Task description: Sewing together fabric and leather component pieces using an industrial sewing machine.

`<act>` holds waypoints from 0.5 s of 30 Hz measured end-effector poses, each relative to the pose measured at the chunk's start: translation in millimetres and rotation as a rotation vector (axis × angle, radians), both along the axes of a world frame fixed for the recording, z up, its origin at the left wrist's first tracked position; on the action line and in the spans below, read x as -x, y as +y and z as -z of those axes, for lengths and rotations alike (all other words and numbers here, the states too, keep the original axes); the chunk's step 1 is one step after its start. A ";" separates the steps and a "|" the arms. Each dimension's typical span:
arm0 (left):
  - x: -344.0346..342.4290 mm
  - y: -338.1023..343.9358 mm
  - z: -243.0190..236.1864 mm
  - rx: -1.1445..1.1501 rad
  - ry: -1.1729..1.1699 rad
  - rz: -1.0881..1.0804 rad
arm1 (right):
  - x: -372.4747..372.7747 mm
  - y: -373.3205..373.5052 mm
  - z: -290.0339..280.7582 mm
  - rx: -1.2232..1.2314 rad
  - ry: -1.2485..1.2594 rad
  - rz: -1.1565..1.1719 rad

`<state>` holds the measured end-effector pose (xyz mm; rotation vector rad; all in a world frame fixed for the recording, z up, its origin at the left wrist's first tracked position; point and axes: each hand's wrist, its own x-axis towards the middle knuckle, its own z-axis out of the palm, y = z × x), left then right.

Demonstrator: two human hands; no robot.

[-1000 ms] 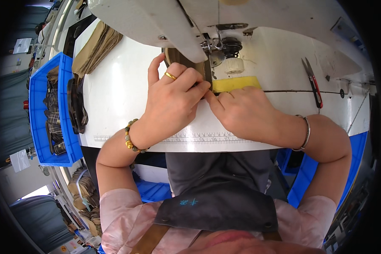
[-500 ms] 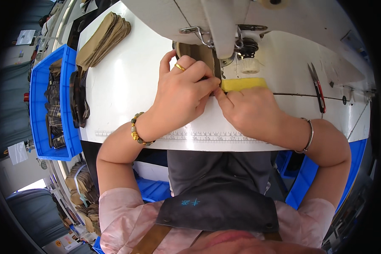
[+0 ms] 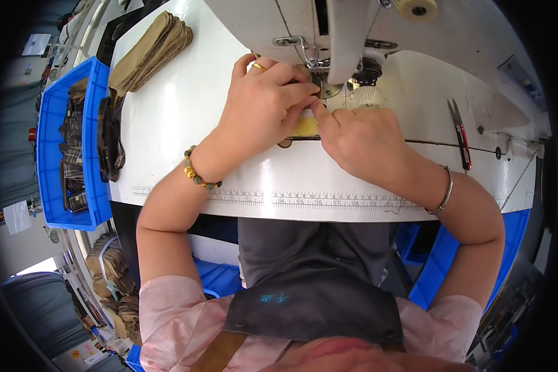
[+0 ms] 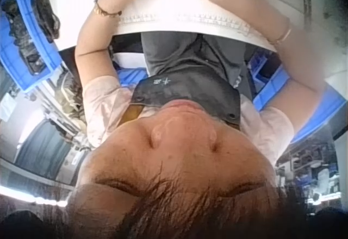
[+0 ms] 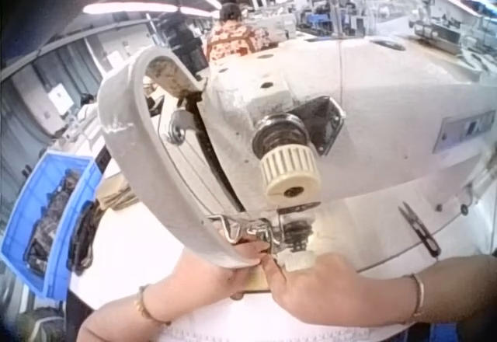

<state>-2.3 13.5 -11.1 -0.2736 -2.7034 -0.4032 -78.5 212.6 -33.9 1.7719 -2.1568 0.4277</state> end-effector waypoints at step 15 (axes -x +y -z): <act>7.6 -22.9 -6.1 -0.144 -0.089 0.227 | 2.3 1.7 -5.9 -0.024 -0.013 -0.061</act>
